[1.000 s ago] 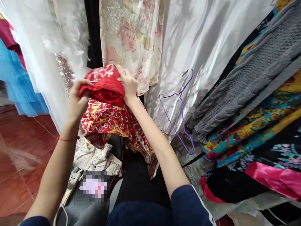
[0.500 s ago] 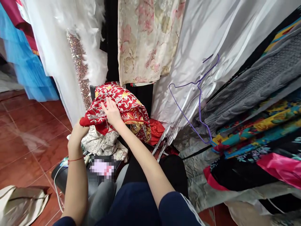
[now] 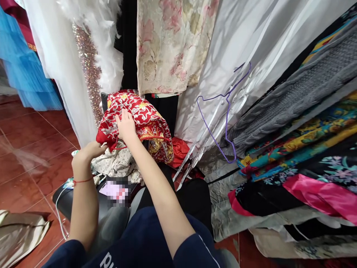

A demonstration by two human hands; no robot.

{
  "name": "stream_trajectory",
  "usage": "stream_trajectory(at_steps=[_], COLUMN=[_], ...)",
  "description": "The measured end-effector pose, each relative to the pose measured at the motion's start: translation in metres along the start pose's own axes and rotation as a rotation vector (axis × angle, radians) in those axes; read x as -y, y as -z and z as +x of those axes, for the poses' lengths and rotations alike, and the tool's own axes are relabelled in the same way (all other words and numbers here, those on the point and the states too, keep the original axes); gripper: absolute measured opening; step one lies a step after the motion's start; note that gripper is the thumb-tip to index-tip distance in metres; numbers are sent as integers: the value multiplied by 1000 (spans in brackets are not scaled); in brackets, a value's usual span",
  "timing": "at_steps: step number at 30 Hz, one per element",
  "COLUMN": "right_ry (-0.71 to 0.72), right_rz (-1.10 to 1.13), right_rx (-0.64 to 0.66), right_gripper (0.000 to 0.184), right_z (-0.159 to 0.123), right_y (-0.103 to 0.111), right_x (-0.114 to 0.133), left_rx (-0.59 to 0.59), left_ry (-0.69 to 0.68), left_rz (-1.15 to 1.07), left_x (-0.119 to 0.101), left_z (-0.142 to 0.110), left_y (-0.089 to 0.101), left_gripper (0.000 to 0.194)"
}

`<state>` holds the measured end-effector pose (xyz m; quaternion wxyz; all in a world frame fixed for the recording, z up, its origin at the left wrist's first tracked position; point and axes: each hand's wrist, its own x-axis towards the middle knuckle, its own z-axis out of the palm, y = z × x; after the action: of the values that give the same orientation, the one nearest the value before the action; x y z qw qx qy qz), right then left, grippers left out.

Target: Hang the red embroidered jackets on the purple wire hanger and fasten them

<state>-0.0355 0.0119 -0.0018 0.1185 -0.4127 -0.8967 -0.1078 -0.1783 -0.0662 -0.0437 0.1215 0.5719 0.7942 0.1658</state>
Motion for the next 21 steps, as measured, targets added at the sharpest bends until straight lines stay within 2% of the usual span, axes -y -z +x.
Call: stream_trajectory(at_steps=[3, 6, 10, 12, 14, 17, 21], right_ry=[-35, -56, -60, -68, -72, -58, -68], right_rz=[-34, -34, 23, 95, 164, 224, 295], right_rx=[71, 119, 113, 89, 74, 72, 50], right_gripper=[89, 87, 67, 52, 41, 41, 44], right_z=[6, 12, 19, 23, 27, 33, 37], right_y=[9, 15, 18, 18, 19, 18, 12], right_x=[3, 4, 2, -1, -6, -16, -29], left_rx=[185, 216, 135, 64, -15, -88, -94], left_ry=[-29, -127, -234, -346, -473, -584, -591], left_rz=[155, 213, 158, 48, -54, -146, -182], left_x=[-14, -29, -51, -63, -75, -87, -93], left_z=[-11, -22, -39, -46, -50, -49, -36], left_y=[10, 14, 2, -8, -20, -38, -61], left_gripper=[37, 42, 36, 29, 32, 47, 58])
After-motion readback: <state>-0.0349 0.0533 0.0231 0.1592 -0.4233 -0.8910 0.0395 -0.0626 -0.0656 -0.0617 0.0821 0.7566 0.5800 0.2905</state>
